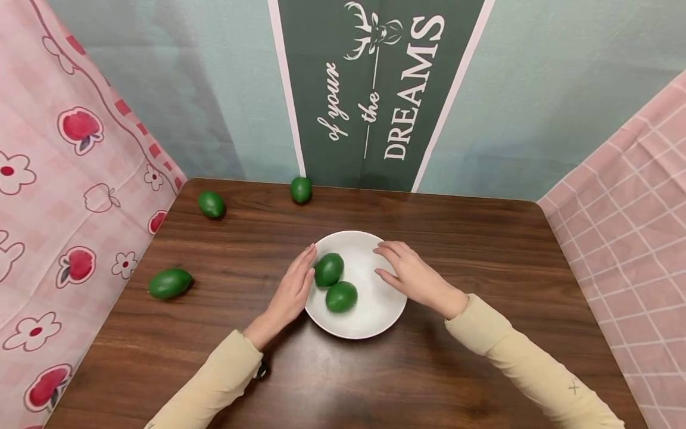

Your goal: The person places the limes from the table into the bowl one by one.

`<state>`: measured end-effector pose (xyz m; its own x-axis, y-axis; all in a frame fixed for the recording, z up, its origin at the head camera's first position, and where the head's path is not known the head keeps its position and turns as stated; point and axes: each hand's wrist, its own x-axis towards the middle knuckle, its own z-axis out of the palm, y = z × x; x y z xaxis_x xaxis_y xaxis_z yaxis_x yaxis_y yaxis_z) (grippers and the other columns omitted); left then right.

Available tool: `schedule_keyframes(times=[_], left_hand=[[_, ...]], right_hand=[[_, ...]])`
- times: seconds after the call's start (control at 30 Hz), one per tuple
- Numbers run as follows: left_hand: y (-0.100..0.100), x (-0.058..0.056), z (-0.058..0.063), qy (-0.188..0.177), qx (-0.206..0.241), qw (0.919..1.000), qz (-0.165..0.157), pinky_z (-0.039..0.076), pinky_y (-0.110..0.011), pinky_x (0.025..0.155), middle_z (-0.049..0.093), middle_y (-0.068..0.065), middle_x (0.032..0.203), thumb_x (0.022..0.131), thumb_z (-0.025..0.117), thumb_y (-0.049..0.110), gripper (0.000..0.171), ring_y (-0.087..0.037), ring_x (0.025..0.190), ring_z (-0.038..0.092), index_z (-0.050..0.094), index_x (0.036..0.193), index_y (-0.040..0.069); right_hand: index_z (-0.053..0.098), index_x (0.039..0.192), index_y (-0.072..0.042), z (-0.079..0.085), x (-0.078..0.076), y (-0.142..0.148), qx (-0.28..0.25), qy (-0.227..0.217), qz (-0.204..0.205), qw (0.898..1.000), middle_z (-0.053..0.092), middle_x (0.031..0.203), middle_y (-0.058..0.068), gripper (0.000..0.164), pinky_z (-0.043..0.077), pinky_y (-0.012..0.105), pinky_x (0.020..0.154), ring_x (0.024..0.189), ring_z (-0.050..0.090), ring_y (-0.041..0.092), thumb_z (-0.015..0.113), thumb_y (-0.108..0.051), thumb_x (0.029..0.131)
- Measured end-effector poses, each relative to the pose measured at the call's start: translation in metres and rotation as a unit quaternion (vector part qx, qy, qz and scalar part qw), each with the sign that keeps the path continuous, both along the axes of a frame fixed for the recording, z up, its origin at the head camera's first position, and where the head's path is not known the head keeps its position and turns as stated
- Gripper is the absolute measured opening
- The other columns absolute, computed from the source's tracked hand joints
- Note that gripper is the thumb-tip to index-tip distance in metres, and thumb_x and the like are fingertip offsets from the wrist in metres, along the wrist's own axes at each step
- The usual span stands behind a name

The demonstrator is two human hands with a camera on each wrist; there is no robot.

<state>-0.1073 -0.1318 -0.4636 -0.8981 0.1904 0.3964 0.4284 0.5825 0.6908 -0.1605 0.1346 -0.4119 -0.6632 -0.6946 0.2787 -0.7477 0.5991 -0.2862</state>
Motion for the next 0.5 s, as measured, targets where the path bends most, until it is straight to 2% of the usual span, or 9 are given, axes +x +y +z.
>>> schedule_keyframes(times=[0.3, 0.5], left_hand=[[0.000, 0.001, 0.000, 0.000, -0.002, 1.0000, 0.000, 0.026, -0.038, 0.105, 0.039, -0.015, 0.140, 0.095, 0.042, 0.004, 0.039, -0.027, 0.130, 0.034, 0.040, 0.133, -0.005], [0.000, 0.002, 0.000, 0.002, -0.002, 1.0000, -0.001, 0.026, -0.038, 0.105, 0.039, -0.015, 0.140, 0.095, 0.042, 0.004, 0.039, -0.027, 0.130, 0.033, 0.040, 0.133, -0.004]], right_hand=[[0.054, 0.118, 0.002, -0.010, 0.007, 0.007, -0.054, -0.003, -0.047, 0.997, 0.048, 0.126, 0.020, 0.039, 0.038, 0.042, 0.097, 0.115, 0.045, 0.032, 0.065, -0.014, 0.084], [0.049, 0.126, 0.000, -0.019, 0.014, 0.008, -0.064, -0.026, -0.075, 0.995, 0.042, 0.134, 0.017, 0.046, 0.036, 0.043, 0.098, 0.119, 0.041, 0.031, 0.064, -0.018, 0.085]])
